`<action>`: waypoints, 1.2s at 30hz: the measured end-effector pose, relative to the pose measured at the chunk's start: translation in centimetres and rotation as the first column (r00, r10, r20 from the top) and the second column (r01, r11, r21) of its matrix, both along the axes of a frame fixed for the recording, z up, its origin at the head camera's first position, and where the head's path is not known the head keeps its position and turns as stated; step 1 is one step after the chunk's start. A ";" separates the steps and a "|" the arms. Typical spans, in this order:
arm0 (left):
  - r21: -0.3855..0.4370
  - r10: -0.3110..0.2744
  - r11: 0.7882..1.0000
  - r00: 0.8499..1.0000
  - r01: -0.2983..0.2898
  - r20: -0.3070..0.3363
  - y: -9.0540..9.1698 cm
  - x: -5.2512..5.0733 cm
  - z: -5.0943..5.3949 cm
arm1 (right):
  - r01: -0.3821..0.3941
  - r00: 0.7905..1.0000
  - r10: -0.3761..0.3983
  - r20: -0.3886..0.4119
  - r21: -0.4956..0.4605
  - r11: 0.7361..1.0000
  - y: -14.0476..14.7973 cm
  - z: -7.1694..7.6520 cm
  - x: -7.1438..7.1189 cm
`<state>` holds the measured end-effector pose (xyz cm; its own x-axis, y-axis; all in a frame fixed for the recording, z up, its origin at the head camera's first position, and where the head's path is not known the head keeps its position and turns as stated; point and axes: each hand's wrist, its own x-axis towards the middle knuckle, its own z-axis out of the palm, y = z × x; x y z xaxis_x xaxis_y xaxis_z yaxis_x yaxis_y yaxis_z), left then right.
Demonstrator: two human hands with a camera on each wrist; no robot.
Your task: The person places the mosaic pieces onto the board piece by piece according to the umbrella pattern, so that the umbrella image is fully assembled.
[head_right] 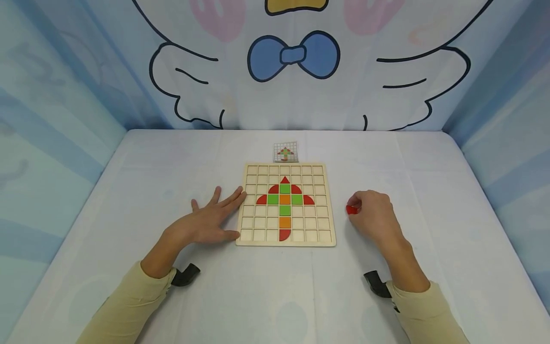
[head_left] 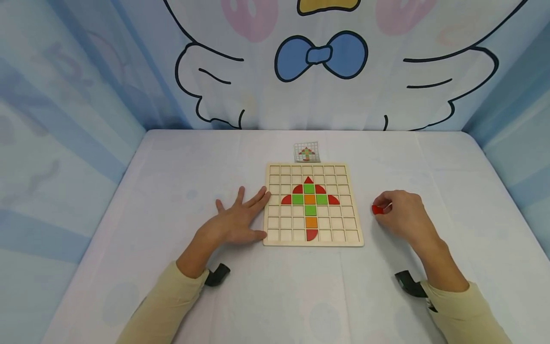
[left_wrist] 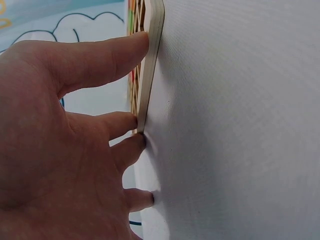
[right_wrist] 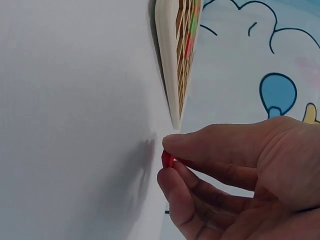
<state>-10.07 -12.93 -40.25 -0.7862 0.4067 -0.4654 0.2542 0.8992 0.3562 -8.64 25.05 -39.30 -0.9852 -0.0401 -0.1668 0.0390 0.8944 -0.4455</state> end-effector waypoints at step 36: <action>-0.015 0.005 1.000 1.000 -0.005 -0.014 0.1 -0.1 -0.4 | -0.417 0.906 0.398 -0.140 -0.153 0.896 -12.0 -0.7 2.6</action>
<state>-10.18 -12.83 -40.62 -0.7949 0.3953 -0.4603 0.2544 0.9059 0.3386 -6.02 13.04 -39.95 -0.8870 -0.4614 -0.0194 -0.3666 0.7291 -0.5779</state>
